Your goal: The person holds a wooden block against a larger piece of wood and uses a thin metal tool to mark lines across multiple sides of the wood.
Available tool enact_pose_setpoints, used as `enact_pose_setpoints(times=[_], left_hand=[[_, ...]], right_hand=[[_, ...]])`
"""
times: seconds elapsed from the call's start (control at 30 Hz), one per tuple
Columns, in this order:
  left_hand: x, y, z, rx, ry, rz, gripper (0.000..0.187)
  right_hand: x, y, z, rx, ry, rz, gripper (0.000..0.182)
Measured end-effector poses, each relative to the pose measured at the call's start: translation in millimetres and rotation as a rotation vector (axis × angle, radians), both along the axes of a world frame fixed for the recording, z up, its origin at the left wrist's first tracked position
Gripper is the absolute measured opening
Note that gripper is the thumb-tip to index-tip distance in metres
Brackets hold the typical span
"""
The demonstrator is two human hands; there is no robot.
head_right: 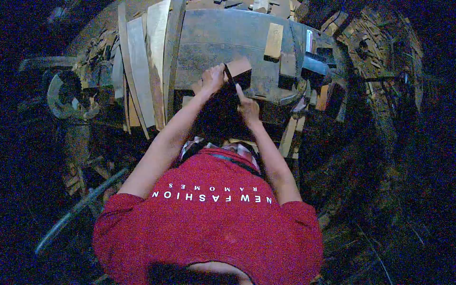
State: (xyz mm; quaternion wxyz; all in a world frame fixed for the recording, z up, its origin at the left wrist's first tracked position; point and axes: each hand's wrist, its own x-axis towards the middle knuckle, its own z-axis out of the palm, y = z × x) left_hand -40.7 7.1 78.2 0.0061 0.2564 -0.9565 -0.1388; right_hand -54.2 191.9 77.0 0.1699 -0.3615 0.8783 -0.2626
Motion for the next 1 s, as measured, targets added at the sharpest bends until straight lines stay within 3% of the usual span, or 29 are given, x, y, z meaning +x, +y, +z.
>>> enact_pose_setpoints(times=[0.07, 0.17, 0.27, 0.37, 0.47, 0.53, 0.57, 0.67, 0.73, 0.77, 0.87, 1.0], left_hand=[[-4, -3, -11, 0.039, 0.050, 0.020, 0.017], [-3, 0, 11, 0.087, 0.017, 0.063, 0.015], [10, 22, 100, 0.160, 0.045, 0.191, 0.013], [-2, -2, -14, 0.034, -0.023, 0.015, 0.015], [0, -4, -11, 0.000, 0.043, -0.034, 0.018], [1, -8, -31, -0.012, 0.108, -0.056, 0.013], [1, -11, -41, -0.033, 0.177, -0.075, 0.020], [3, -2, 3, 0.135, 0.078, -0.003, 0.015], [0, -2, 4, 0.101, 0.067, 0.010, 0.014], [-1, -2, 3, 0.074, 0.055, 0.019, 0.013], [-5, -15, -57, 0.046, 0.157, -0.084, 0.012], [2, -7, -26, 0.059, 0.243, -0.080, 0.012]], right_hand=[[-17, -27, -17, -0.052, 0.046, 0.010, 0.075], [-31, -52, -50, -0.178, 0.148, 0.024, 0.074], [-28, -44, -35, -0.193, 0.151, 0.026, 0.075], [1, -1, -1, -0.067, 0.036, 0.008, 0.077], [3, 12, 7, 0.024, -0.009, 0.008, 0.079], [-1, 6, 3, -0.012, 0.007, 0.014, 0.080], [-8, -7, -3, -0.012, 0.005, 0.014, 0.080], [-26, -45, -18, -0.102, 0.077, 0.020, 0.077], [-34, -59, -7, -0.169, 0.066, 0.039, 0.072], [-33, -57, -7, -0.169, 0.068, 0.039, 0.072], [-18, -28, -7, -0.064, 0.077, 0.050, 0.073], [6, 13, 1, -0.023, 0.039, 0.026, 0.082]])
